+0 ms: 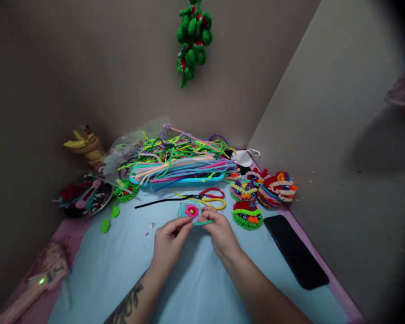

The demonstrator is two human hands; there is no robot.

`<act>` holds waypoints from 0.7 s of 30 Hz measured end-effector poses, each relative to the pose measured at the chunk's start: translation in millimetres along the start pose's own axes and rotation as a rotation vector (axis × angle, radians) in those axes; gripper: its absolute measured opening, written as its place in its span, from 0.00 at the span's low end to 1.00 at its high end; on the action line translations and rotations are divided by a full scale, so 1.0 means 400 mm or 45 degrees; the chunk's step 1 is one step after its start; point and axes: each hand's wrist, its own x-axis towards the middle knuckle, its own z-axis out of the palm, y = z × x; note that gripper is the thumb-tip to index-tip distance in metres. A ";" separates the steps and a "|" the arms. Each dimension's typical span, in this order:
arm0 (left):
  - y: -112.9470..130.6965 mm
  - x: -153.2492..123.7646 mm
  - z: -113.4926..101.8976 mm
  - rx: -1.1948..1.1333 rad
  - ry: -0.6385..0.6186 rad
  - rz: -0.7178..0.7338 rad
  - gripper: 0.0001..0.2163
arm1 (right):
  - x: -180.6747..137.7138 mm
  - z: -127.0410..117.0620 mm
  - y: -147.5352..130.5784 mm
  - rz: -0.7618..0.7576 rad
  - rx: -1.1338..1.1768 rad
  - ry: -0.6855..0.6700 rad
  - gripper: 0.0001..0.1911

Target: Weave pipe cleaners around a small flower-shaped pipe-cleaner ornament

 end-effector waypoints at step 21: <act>0.009 0.002 0.008 -0.098 0.136 -0.168 0.11 | -0.007 -0.005 -0.004 -0.351 -0.060 0.150 0.06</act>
